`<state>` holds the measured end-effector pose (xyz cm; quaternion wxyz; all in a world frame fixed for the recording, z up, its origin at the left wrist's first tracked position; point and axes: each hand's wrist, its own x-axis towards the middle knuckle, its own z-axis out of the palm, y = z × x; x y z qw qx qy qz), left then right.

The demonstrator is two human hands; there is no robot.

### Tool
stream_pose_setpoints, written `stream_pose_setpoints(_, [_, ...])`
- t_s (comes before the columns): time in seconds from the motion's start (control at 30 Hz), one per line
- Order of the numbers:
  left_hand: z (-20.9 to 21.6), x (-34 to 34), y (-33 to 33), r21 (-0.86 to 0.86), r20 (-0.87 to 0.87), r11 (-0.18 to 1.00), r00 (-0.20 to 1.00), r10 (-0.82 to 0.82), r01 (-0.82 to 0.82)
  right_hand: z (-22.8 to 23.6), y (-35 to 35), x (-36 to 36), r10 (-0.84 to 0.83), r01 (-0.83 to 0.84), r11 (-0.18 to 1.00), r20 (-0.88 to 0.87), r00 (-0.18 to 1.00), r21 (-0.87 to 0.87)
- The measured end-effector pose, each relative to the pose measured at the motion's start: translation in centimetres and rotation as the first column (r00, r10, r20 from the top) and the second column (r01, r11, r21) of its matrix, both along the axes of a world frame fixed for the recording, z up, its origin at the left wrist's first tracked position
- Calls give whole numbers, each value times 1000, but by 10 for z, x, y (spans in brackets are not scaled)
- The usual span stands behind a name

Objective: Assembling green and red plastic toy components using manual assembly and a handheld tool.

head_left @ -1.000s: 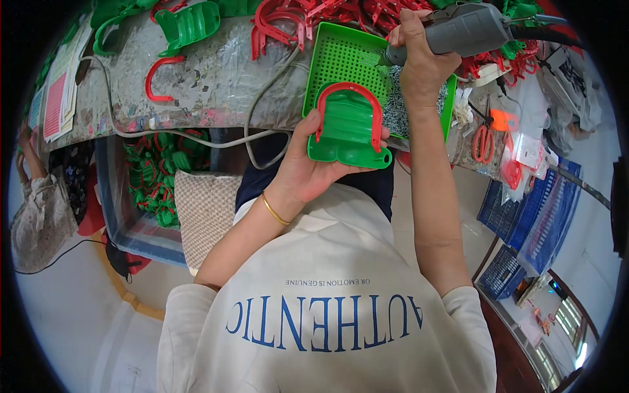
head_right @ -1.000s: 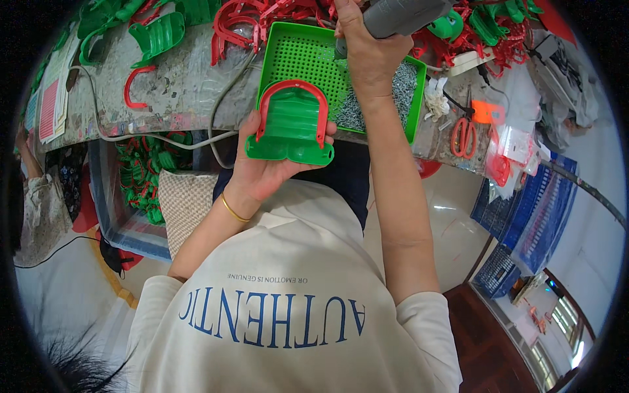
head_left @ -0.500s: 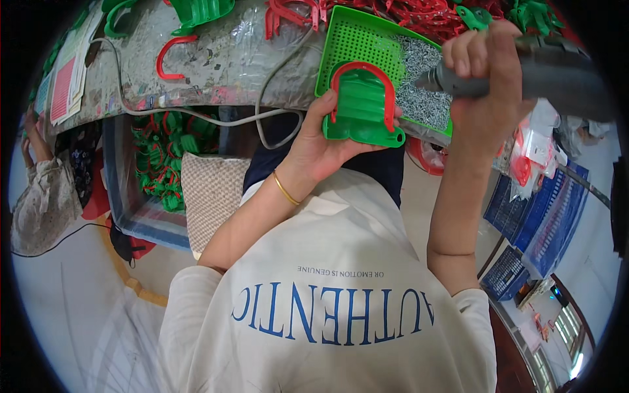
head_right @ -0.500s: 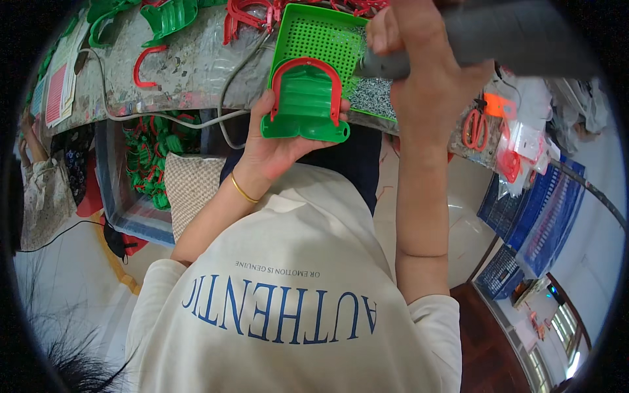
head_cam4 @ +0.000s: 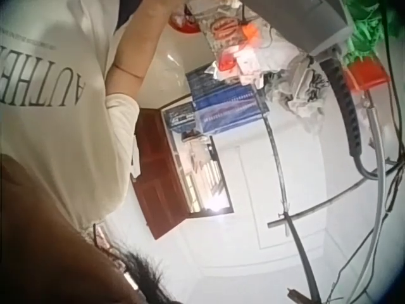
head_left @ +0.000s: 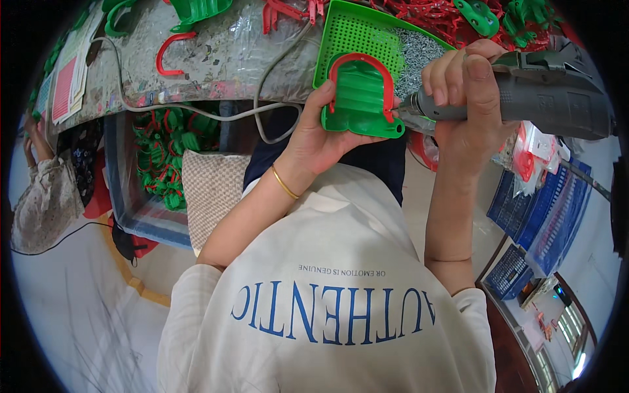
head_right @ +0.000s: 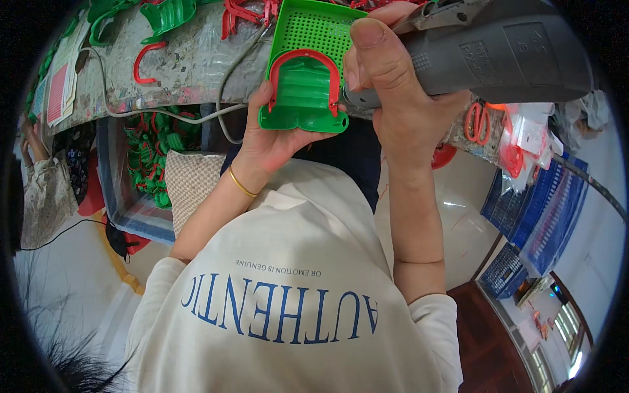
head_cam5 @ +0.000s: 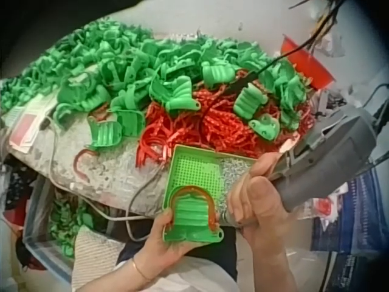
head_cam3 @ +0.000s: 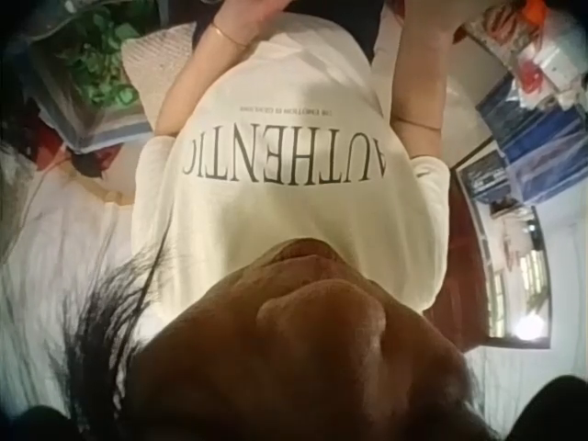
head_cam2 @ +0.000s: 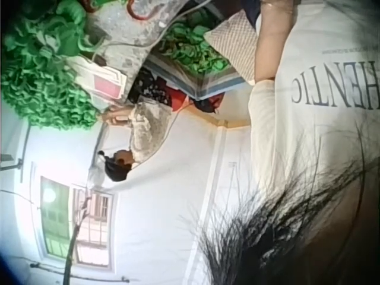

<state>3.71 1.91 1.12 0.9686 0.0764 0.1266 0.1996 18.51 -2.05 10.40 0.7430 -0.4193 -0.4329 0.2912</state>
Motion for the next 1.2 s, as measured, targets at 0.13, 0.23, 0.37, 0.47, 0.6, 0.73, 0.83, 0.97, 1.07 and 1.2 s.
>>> stream_pose_setpoints(0.13, [-2, 0, -1, -18, -6, 1000, 1000, 2, -2, -1, 1, -4, -18, 18, 1000, 9, 1000, -13])
stream_pose_setpoints(0.23, [-6, -1, 0, -6, 18, 1000, 1000, 0, 0, -5, 2, -4, -32, 34, 999, 52, 998, -36])
stream_pose_setpoints(0.37, [-7, -1, 1, -48, 28, 999, 999, 17, -15, -5, 3, -3, 23, -22, 1000, 61, 998, -8])
stream_pose_setpoints(0.47, [-11, -1, 1, -101, 72, 995, 997, 21, -14, -4, -1, -8, -110, 124, 984, 112, 988, -127])
stream_pose_setpoints(0.6, [-8, 0, 3, -129, 11, 992, 1000, 16, -15, -11, -7, -8, -24, 26, 999, 43, 999, -37])
stream_pose_setpoints(0.73, [0, -3, 3, -199, 81, 979, 996, -21, 37, 4, -3, 3, 235, -236, 972, 23, 972, 19])
stream_pose_setpoints(0.83, [9, -3, 11, -97, -22, 994, 998, -52, 49, 28, 7, 18, 334, -334, 940, 11, 943, 71])
stream_pose_setpoints(0.97, [16, -6, 1, -49, 90, 997, 995, -49, 54, 35, 26, 26, 162, -160, 983, -12, 987, 85])
stream_pose_setpoints(1.07, [5, 1, 10, -100, 107, 989, 990, -94, 105, -10, 57, 42, -72, 74, 997, -56, 996, 37])
stream_pose_setpoints(1.2, [1, 0, 11, -177, 108, 980, 991, -74, 92, -49, 78, 47, -273, 278, 960, 92, 958, -41])
